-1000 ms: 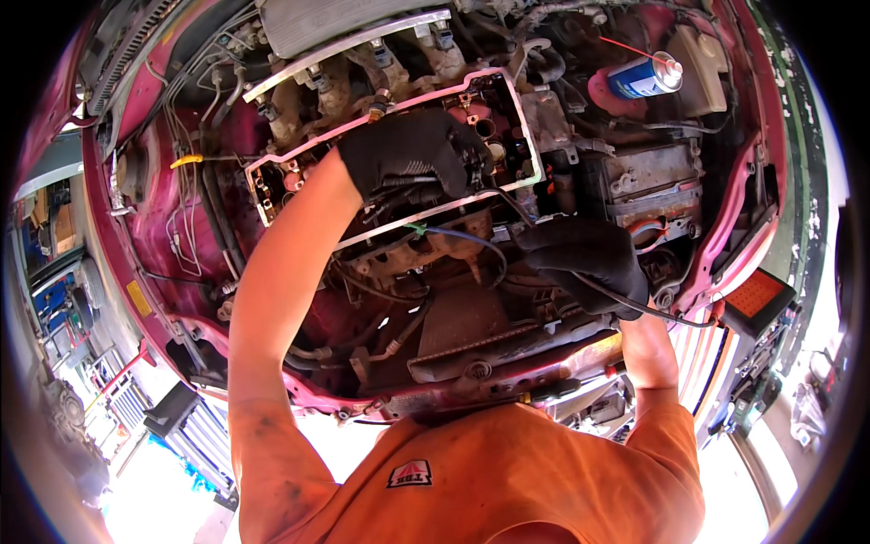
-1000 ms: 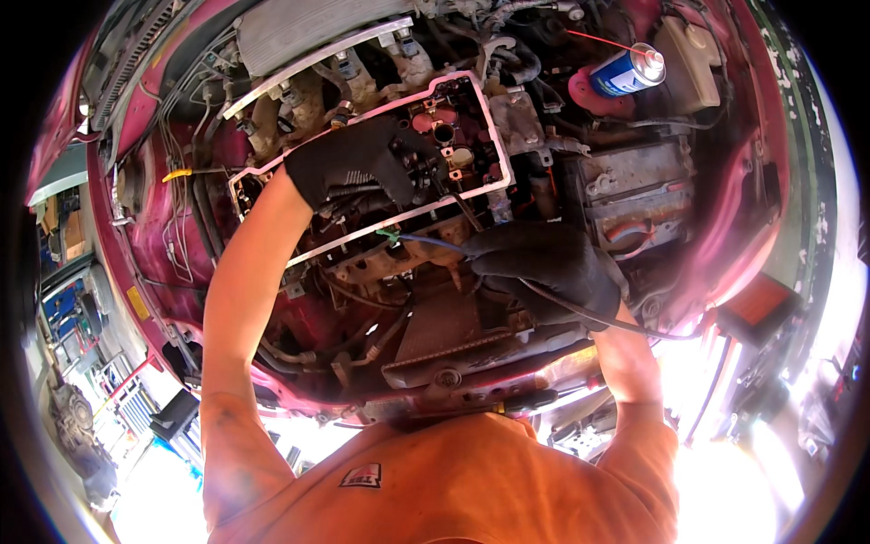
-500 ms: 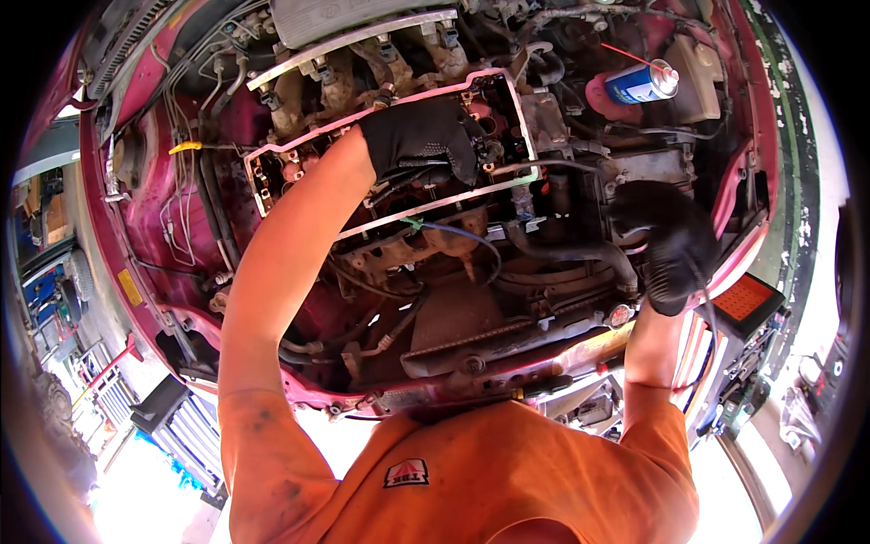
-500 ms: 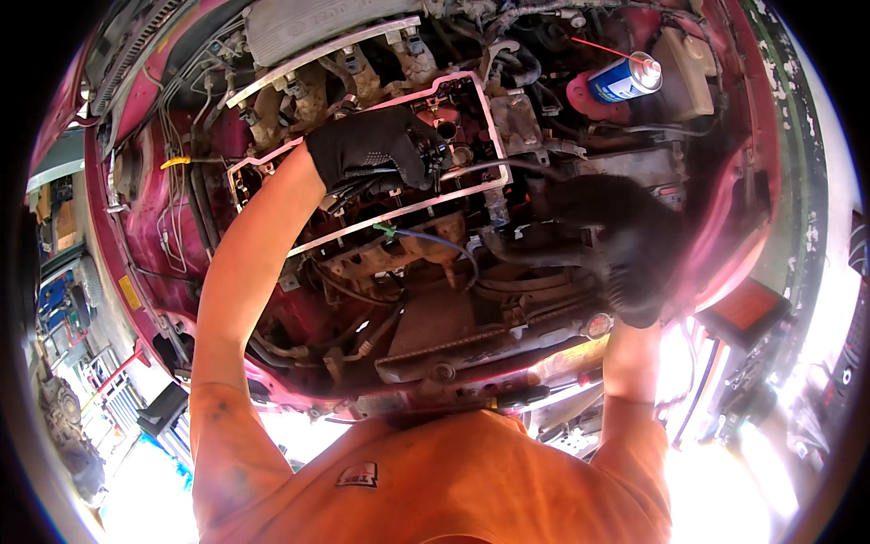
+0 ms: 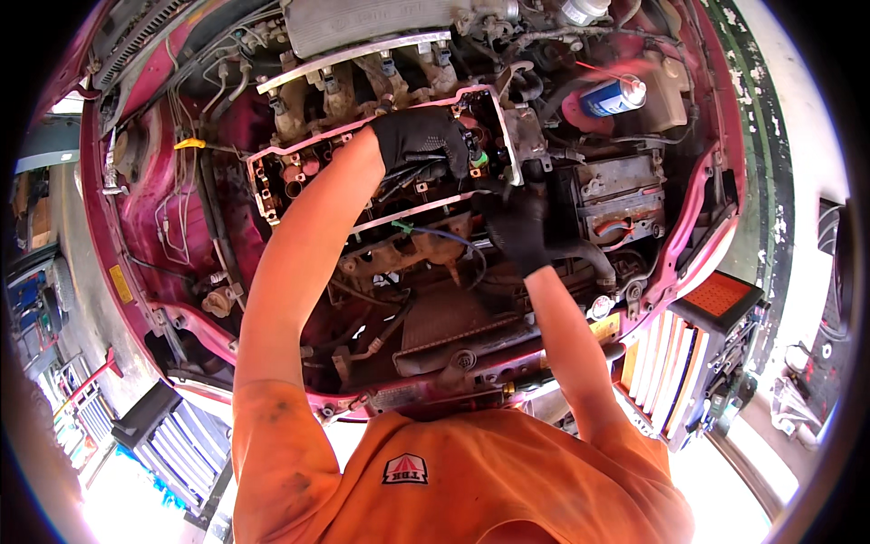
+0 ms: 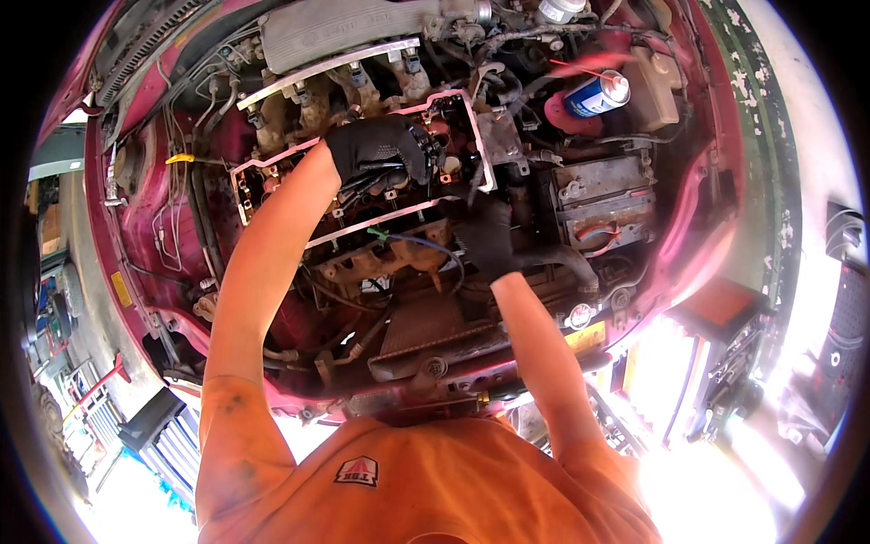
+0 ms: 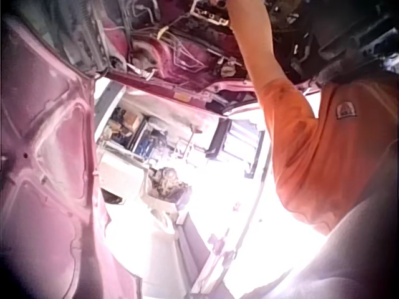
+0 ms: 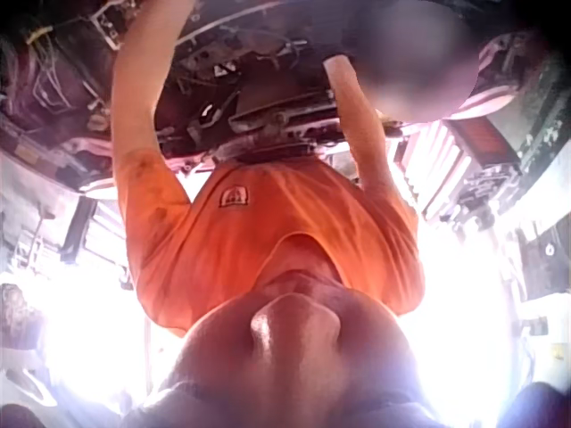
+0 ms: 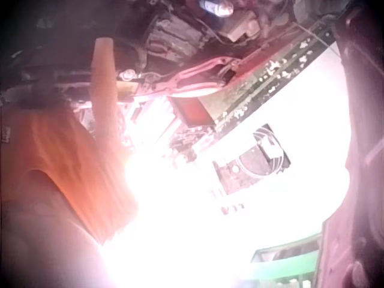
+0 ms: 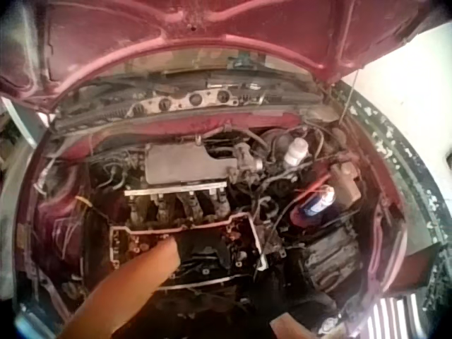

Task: The person works on a car engine, using a long tool to reach into the internal components, and subsequently handles several small fasteners by hand.

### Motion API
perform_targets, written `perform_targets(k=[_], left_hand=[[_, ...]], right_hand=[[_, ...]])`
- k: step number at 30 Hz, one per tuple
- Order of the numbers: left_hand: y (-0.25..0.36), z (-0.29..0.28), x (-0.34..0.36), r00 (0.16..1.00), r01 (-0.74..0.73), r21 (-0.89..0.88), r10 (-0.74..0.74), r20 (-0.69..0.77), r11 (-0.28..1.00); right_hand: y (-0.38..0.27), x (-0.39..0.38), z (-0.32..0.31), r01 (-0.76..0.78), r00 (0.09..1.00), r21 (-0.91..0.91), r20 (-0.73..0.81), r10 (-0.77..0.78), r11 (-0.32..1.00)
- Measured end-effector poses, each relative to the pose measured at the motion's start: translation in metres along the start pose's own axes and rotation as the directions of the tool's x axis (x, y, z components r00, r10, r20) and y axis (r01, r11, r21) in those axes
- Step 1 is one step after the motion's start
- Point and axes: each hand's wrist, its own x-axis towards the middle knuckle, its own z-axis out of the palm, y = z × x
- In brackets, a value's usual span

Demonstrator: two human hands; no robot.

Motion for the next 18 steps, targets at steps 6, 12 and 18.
perform_targets(k=[6, 12, 18], left_hand=[[-0.018, -0.019, 0.019, 0.99, -0.03, -0.021, 0.033, 0.135, 0.999], [-0.045, -0.031, 0.044, 0.971, -0.116, -0.122, 0.139, 0.193, 0.986], [-0.041, -0.024, 0.023, 0.983, -0.103, -0.066, 0.112, 0.148, 0.992]], right_hand=[[0.002, 0.01, 0.014, -0.247, 0.961, 0.167, 0.166, 0.22, 0.954], [0.0, 0.015, 0.014, -0.169, 0.966, -0.004, 0.197, 0.167, 0.986], [-0.007, 0.012, 0.019, -0.158, 0.981, 0.032, 0.121, 0.153, 0.987]])
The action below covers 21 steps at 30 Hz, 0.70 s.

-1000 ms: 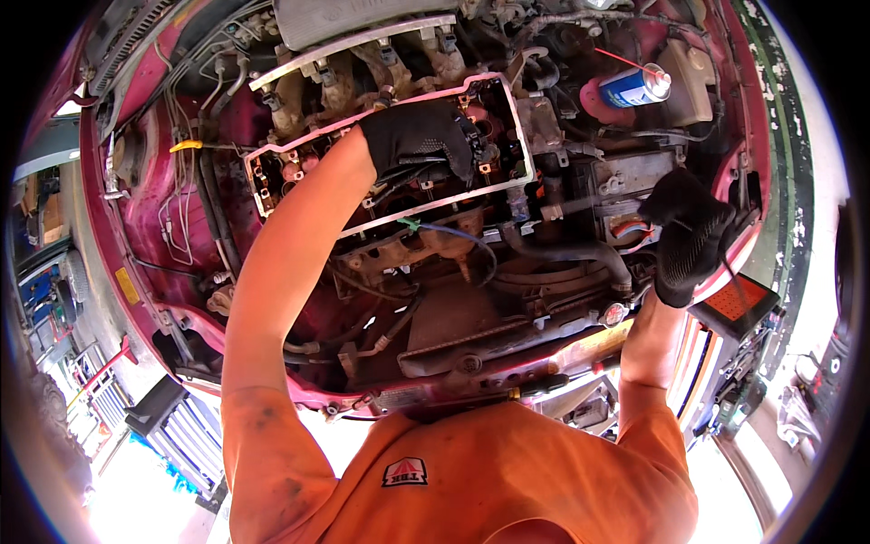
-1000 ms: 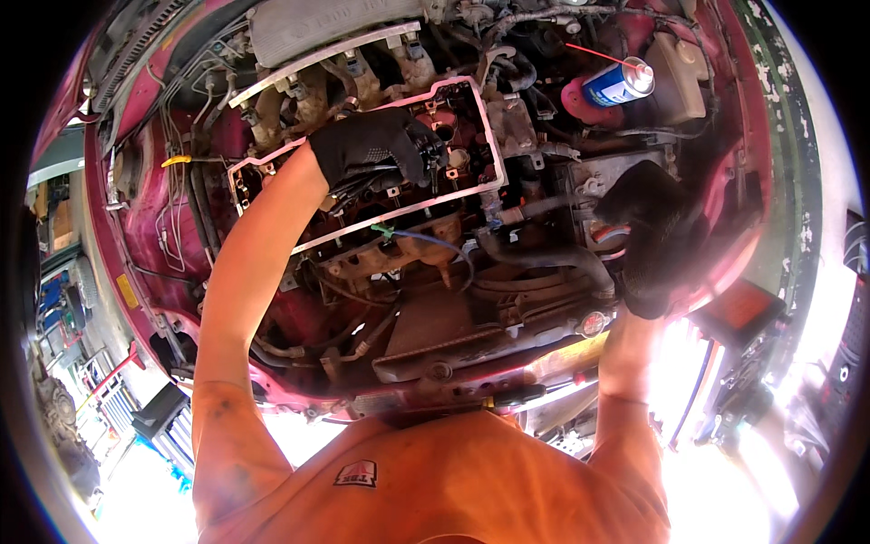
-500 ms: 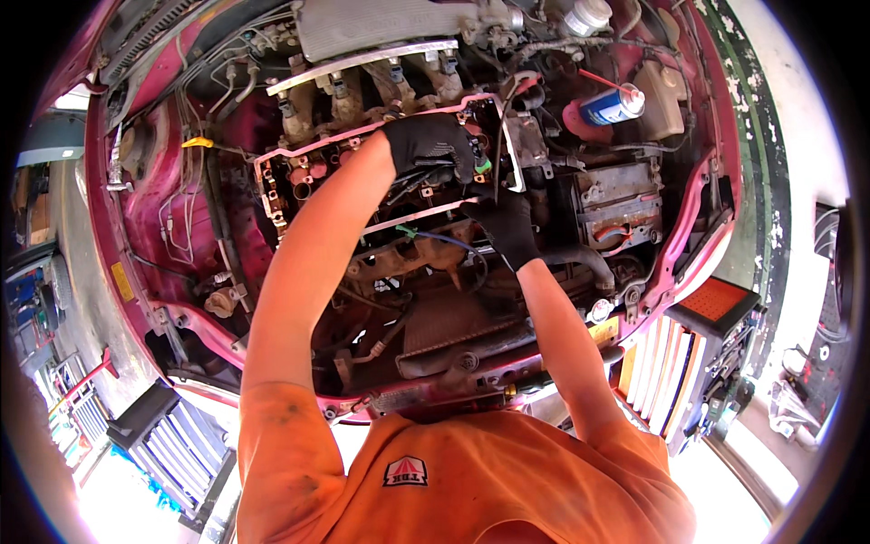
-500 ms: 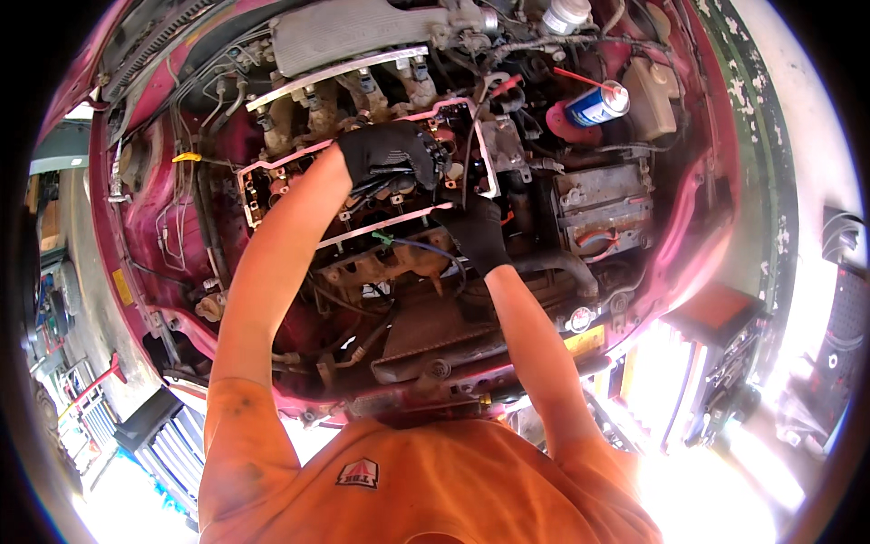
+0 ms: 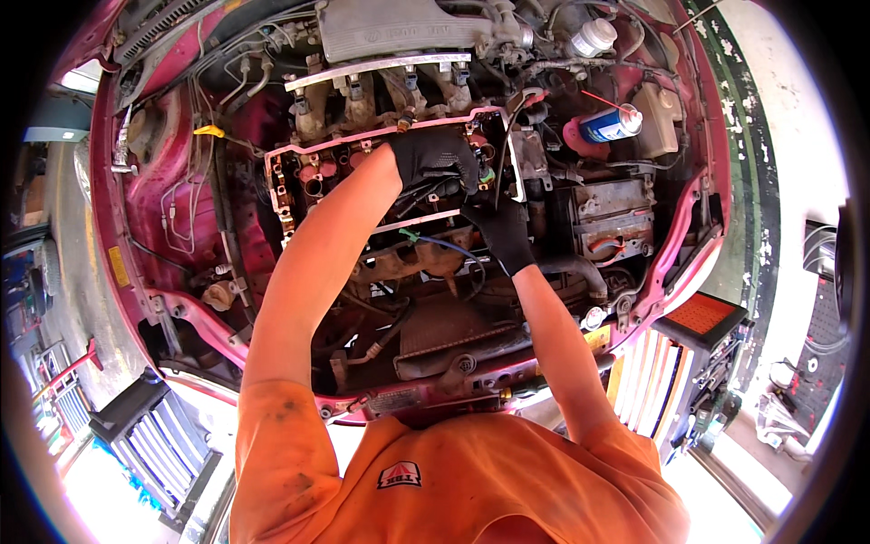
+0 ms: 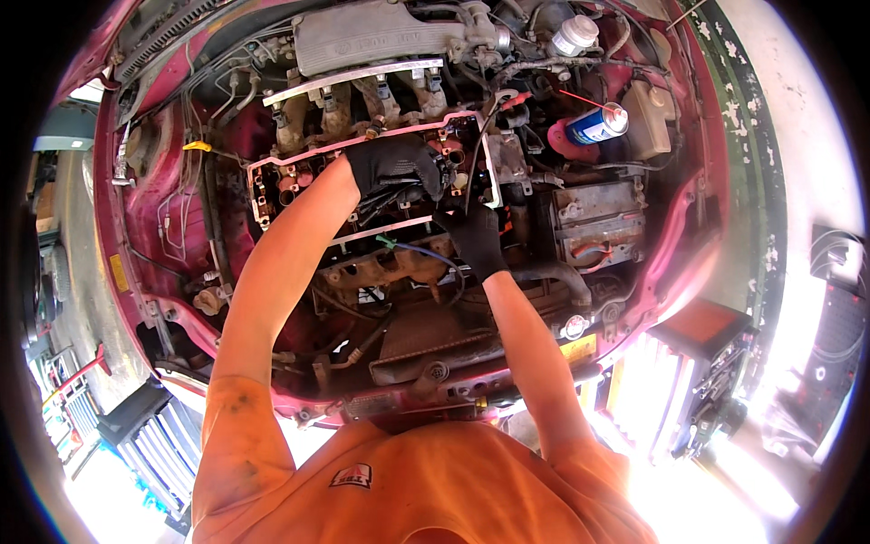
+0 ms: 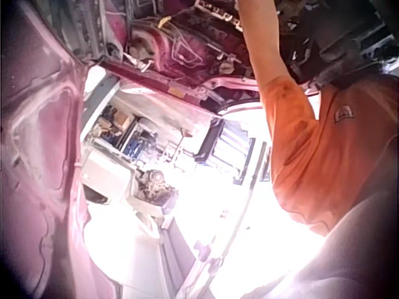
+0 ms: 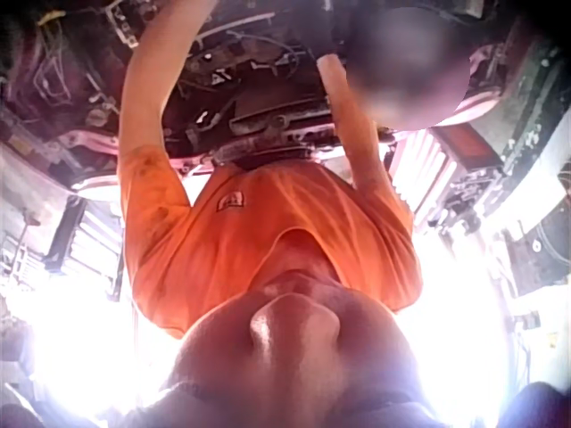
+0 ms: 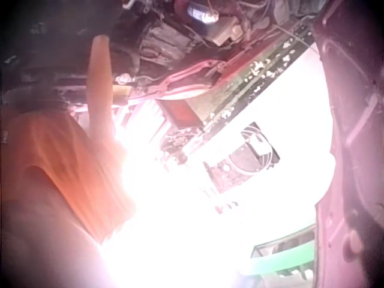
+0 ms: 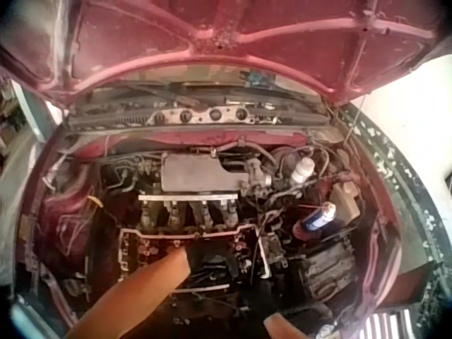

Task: The person works on a car engine, using a long tool to reach into the internal components, and subsequently handles several small fasteners by hand.

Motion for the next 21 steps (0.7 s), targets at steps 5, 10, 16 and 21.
perform_targets(k=[5, 10, 16, 21], left_hand=[[0.017, 0.016, -0.024, 0.999, 0.036, -0.044, -0.036, -0.021, 0.998], [0.036, 0.039, -0.056, 0.995, -0.043, -0.094, 0.034, -0.089, 0.995], [0.03, 0.068, -0.085, 0.985, -0.173, -0.404, 0.145, -0.098, 0.899], [0.003, 0.099, -0.078, 0.918, -0.377, -0.544, 0.378, -0.116, 0.749]], right_hand=[[-0.003, -0.004, 0.006, 0.023, 0.994, 0.102, -0.11, -0.012, 0.994], [0.003, -0.01, -0.004, -0.02, 0.99, 0.436, -0.115, 0.077, 0.9], [-0.058, -0.028, -0.07, 0.005, 0.989, 0.753, -0.103, 0.111, 0.658], [-0.037, -0.02, -0.081, -0.092, 0.992, 0.88, 0.041, 0.119, 0.466]])
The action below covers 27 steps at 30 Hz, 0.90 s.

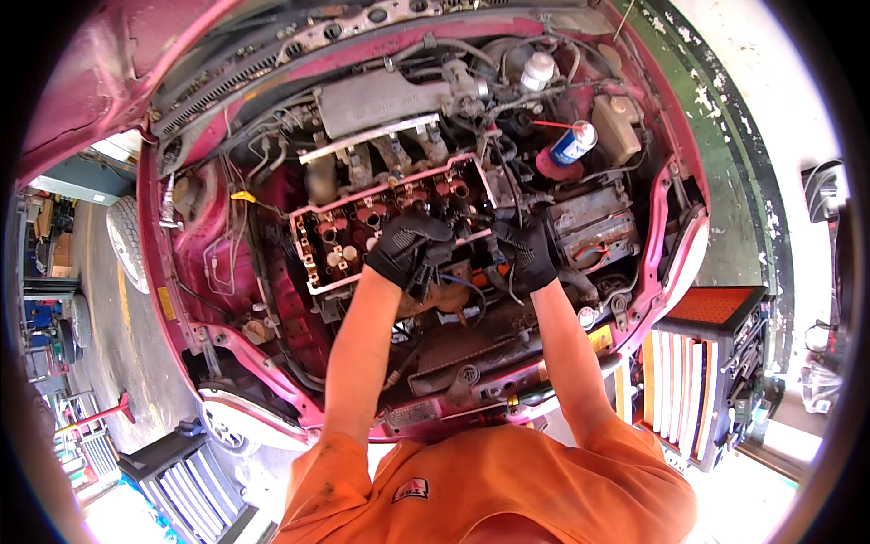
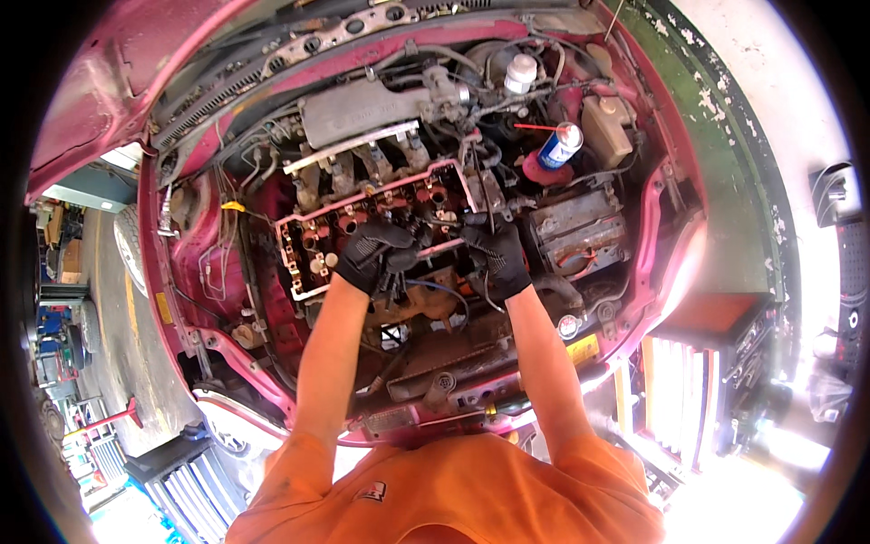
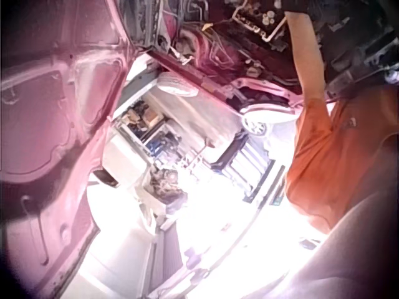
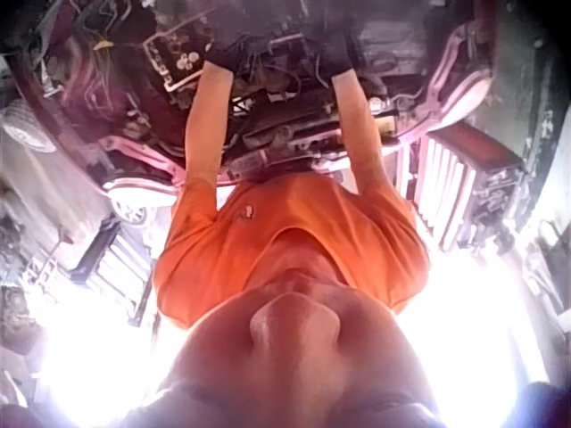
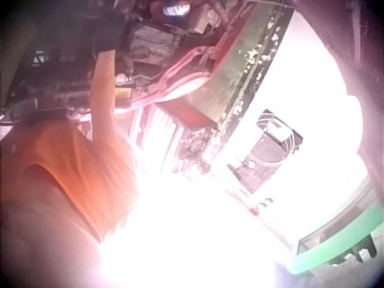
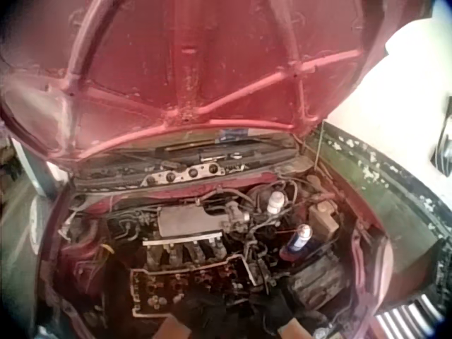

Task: The person works on a car engine, using a long tool to reach into the internal components, and subsequently handles several small fasteners by hand.

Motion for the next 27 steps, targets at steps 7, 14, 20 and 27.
perform_targets(k=[7, 14, 20, 27], left_hand=[[-0.036, -0.006, 0.025, 0.997, 0.062, 0.002, -0.062, 0.052, 0.998], [-0.06, -0.021, 0.015, 0.993, 0.006, -0.14, -0.023, -0.118, 0.99], [-0.085, -0.058, 0.013, 0.916, -0.146, -0.189, 0.061, -0.396, 0.971], [-0.083, -0.023, 0.027, 0.874, -0.376, -0.176, 0.285, -0.393, 0.91]], right_hand=[[0.013, 0.009, -0.018, -0.122, 0.982, 0.072, 0.156, 0.11, 0.99], [0.021, 0.018, -0.039, -0.092, 0.995, 0.235, -0.017, 0.099, 0.968], [0.018, 0.024, -0.022, -0.015, 0.962, 0.391, -0.244, 0.119, 0.92], [0.002, 0.012, 0.014, -0.006, 0.981, -0.098, -0.193, -0.013, 0.995]])
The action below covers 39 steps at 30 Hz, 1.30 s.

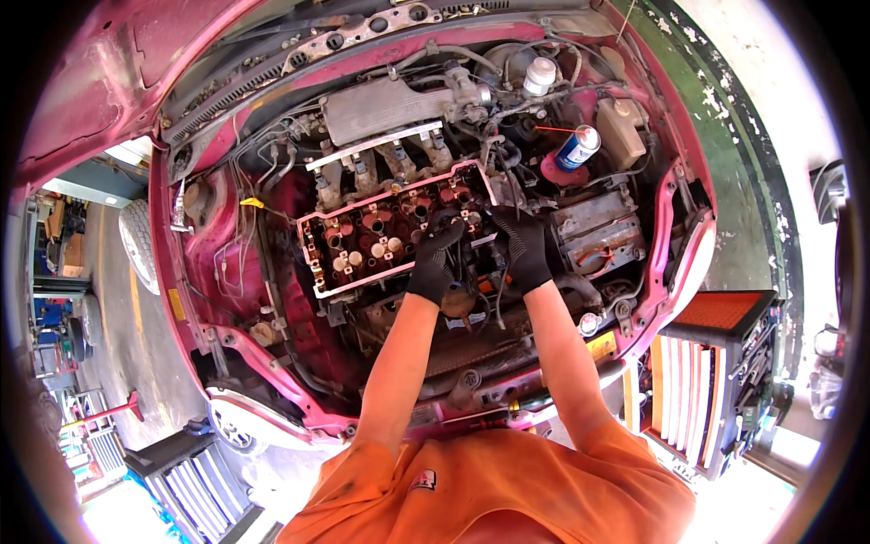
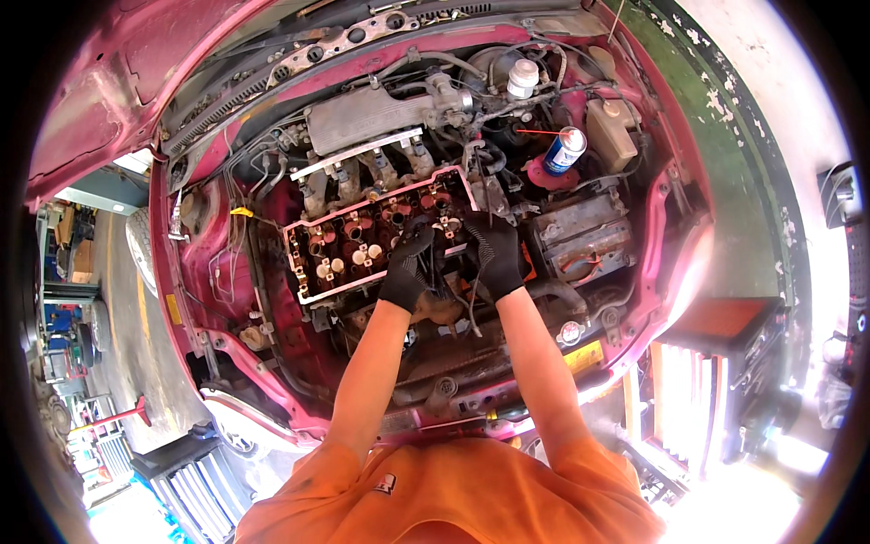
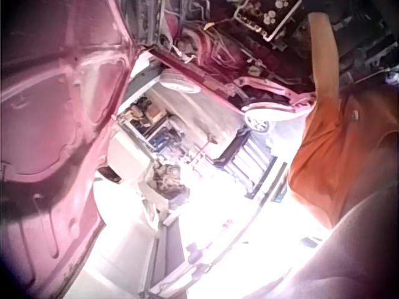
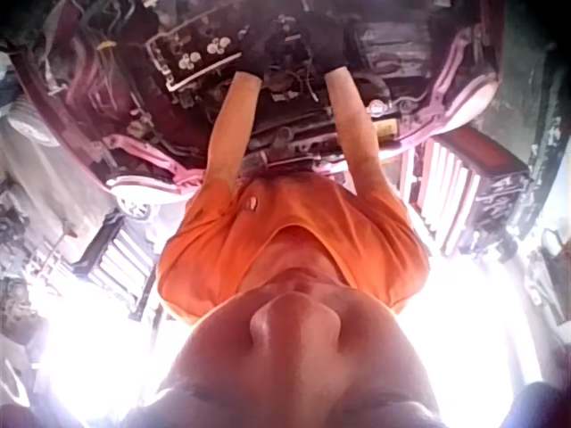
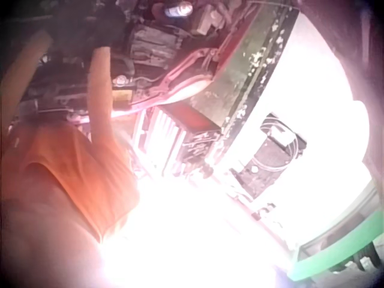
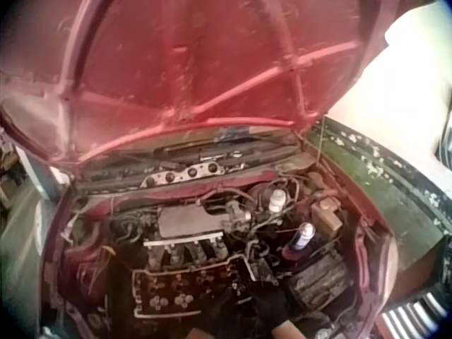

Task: The person works on a car engine, using a long tool to reach into the internal components, and subsequently handles several small fasteners by hand.

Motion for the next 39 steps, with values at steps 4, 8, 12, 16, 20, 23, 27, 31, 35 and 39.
perform_targets(k=[4, 8, 12, 16, 20, 23, 27, 31, 35, 39], left_hand=[[-0.025, -0.008, 0.028, 0.999, -0.05, -0.084, 0.051, 0.002, 0.995], [-0.033, 0.0, 0.041, 0.993, -0.113, -0.086, 0.108, -0.051, 0.99], [-0.029, -0.023, 0.061, 0.973, -0.005, -0.144, -0.029, -0.231, 0.99], [-0.012, -0.031, 0.062, 0.998, 0.035, -0.154, -0.042, -0.041, 0.987], [-0.013, -0.05, 0.048, 1.0, 0.012, -0.124, -0.014, -0.017, 0.992], [-0.004, -0.035, 0.028, 0.994, 0.03, -0.142, -0.014, 0.11, 0.989], [0.011, -0.028, 0.013, 0.993, -0.014, -0.095, 0.026, 0.119, 0.995], [0.021, -0.033, 0.009, 0.996, -0.014, -0.003, 0.014, 0.083, 1.0], [0.024, -0.037, 0.001, 1.0, 0.01, -0.01, -0.01, 0.002, 1.0], [0.018, -0.053, 0.0, 1.0, 0.01, 0.028, -0.01, 0.023, 1.0]], right_hand=[[0.017, 0.004, 0.003, 0.521, 0.844, -0.557, 0.224, -0.487, 0.647], [0.007, -0.008, 0.009, 0.054, 0.994, -0.244, 0.107, -0.028, 0.968], [-0.012, -0.01, -0.02, 0.425, 0.904, -0.62, 0.253, -0.344, 0.659], [-0.012, 0.016, -0.056, -0.244, 0.969, 0.511, 0.171, 0.181, 0.824], [-0.038, 0.029, -0.051, -0.124, 0.966, 0.608, 0.256, -0.045, 0.784], [-0.077, 0.001, -0.036, -0.119, 0.881, 0.599, 0.431, -0.194, 0.792], [-0.123, -0.046, -0.025, 0.045, 0.732, 0.504, 0.571, -0.372, 0.862], [-0.136, -0.062, -0.013, 0.525, 0.81, 0.143, 0.216, -0.544, 0.839], [-0.128, -0.047, -0.034, 0.585, 0.802, -0.378, 0.142, -0.58, 0.717], [-0.102, -0.039, -0.044, 0.499, 0.86, -0.319, 0.068, -0.505, 0.806]])
